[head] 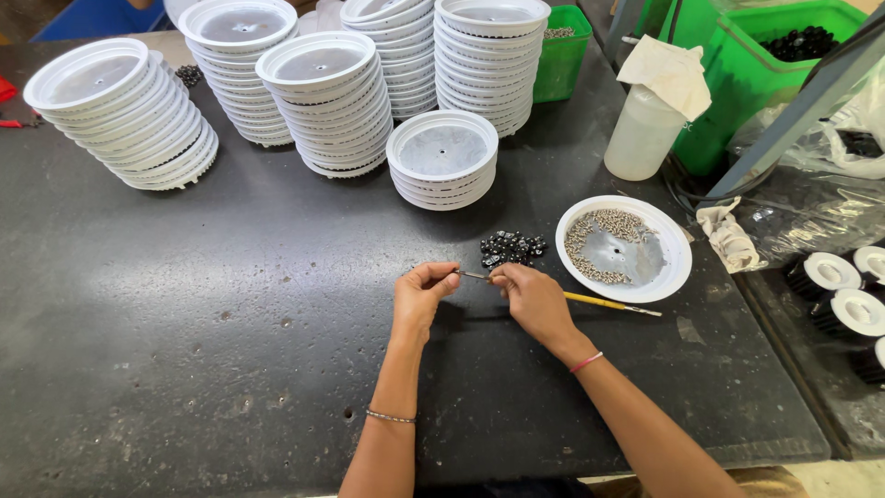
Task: The person sits at a factory workbench assembling small electrical components. They pick black plastic parts from the table and metal pins from a white plate, fit the pins into the plastic parts by hand, occasionally use a pencil-like tool to position parts, and set finished assemblies with stacks of white plastic discs.
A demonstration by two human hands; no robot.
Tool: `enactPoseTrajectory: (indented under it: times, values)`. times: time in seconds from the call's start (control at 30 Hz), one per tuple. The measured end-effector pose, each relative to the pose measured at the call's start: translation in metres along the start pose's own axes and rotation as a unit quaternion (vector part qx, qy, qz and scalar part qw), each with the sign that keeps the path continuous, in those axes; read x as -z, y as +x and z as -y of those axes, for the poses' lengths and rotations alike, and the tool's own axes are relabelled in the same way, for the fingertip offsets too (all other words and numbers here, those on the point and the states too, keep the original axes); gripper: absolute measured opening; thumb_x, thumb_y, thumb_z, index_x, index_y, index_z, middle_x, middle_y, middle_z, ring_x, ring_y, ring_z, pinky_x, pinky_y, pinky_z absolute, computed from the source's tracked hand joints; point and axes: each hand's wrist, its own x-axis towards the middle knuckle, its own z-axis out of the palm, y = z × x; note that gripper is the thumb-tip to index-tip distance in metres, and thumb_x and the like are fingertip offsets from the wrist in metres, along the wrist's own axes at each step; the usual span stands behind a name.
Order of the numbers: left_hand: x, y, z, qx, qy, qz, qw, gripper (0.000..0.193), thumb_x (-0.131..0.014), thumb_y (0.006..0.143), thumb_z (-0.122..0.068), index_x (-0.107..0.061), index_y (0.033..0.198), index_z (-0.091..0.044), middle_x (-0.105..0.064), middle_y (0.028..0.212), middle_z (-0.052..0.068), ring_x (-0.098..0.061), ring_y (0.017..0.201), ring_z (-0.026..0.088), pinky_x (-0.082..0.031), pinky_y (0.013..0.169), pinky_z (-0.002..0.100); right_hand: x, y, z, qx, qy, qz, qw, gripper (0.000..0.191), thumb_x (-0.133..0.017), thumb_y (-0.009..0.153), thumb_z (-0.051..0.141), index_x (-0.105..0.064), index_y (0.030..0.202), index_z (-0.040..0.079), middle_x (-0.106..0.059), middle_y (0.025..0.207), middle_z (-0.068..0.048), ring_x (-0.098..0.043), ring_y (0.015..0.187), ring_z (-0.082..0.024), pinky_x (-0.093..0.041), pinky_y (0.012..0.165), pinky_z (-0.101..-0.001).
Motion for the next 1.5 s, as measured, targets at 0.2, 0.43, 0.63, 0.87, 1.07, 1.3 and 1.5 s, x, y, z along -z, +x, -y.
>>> enactPoseTrajectory:
  times: [0.2,0.43,0.63,0.87,1.07,1.3,1.5]
  values:
    - [0.000,-0.001,-0.001,-0.001,0.004,-0.001,1.000,0.025,-0.076,0.085,0.001,-0.076,0.110,0.000,-0.077,0.095,0.005,-0.070,0.085,0.012,-0.057,0.081,0.026,-0.004,0.003,-0.010,0.064,0.022,-0.004,0.998,0.019,-0.069,0.088,0.015,-0.061,0.098,0.001,-0.070,0.090,-0.013,-0.069,0.081,-0.028,-0.053,0.071,-0.0390]
    - [0.000,-0.001,-0.007,0.007,0.017,-0.010,1.000,0.024,-0.076,0.085,0.003,-0.077,0.109,0.001,-0.077,0.093,0.006,-0.070,0.083,0.012,-0.057,0.081,0.027,-0.006,0.004,-0.013,0.007,-0.004,-0.013,1.000,0.015,-0.068,0.090,0.018,-0.068,0.101,0.007,-0.073,0.089,-0.013,-0.072,0.080,-0.028,-0.054,0.070,-0.0391]
    - [-0.002,-0.001,-0.008,-0.001,0.030,-0.009,0.999,0.023,-0.075,0.086,0.003,-0.076,0.109,0.001,-0.077,0.093,0.006,-0.069,0.082,0.012,-0.058,0.080,0.026,-0.006,0.004,-0.011,-0.020,0.012,0.015,1.000,0.019,-0.064,0.097,0.020,-0.062,0.109,0.005,-0.074,0.085,-0.011,-0.072,0.078,-0.028,-0.053,0.069,-0.0398]
    - [-0.001,-0.001,-0.010,-0.001,0.029,-0.013,0.999,0.023,-0.074,0.086,0.004,-0.076,0.109,0.001,-0.076,0.095,0.006,-0.070,0.084,0.012,-0.058,0.081,0.027,0.001,0.008,-0.012,0.066,0.005,-0.004,0.998,0.020,-0.076,0.078,0.013,-0.068,0.093,0.002,-0.070,0.087,-0.013,-0.070,0.078,-0.028,-0.054,0.070,-0.0375]
    - [-0.001,-0.001,-0.013,0.003,0.040,-0.015,0.999,0.022,-0.074,0.087,0.003,-0.076,0.108,0.001,-0.077,0.094,0.007,-0.070,0.083,0.013,-0.058,0.080,0.028,0.001,0.008,-0.007,-0.105,0.008,0.054,0.993,0.014,-0.064,0.098,0.019,-0.071,0.107,0.010,-0.072,0.077,-0.011,-0.071,0.074,-0.027,-0.052,0.071,-0.0381]
    - [0.000,-0.001,-0.013,-0.012,0.025,-0.014,1.000,0.022,-0.074,0.086,0.003,-0.076,0.108,0.001,-0.077,0.095,0.006,-0.071,0.084,0.013,-0.059,0.080,0.027,0.006,0.011,-0.009,0.052,0.009,0.008,0.999,0.029,-0.081,0.075,0.016,-0.063,0.089,-0.001,-0.068,0.084,-0.015,-0.068,0.074,-0.029,-0.053,0.067,-0.0387]
    - [-0.001,-0.001,-0.013,-0.009,0.030,-0.007,0.999,0.021,-0.074,0.087,0.003,-0.076,0.108,0.001,-0.077,0.094,0.007,-0.071,0.084,0.013,-0.059,0.079,0.028,0.007,0.009,-0.014,-0.046,0.002,0.025,0.999,0.014,-0.069,0.091,0.019,-0.072,0.098,0.006,-0.076,0.085,-0.010,-0.073,0.078,-0.026,-0.053,0.072,-0.0366]
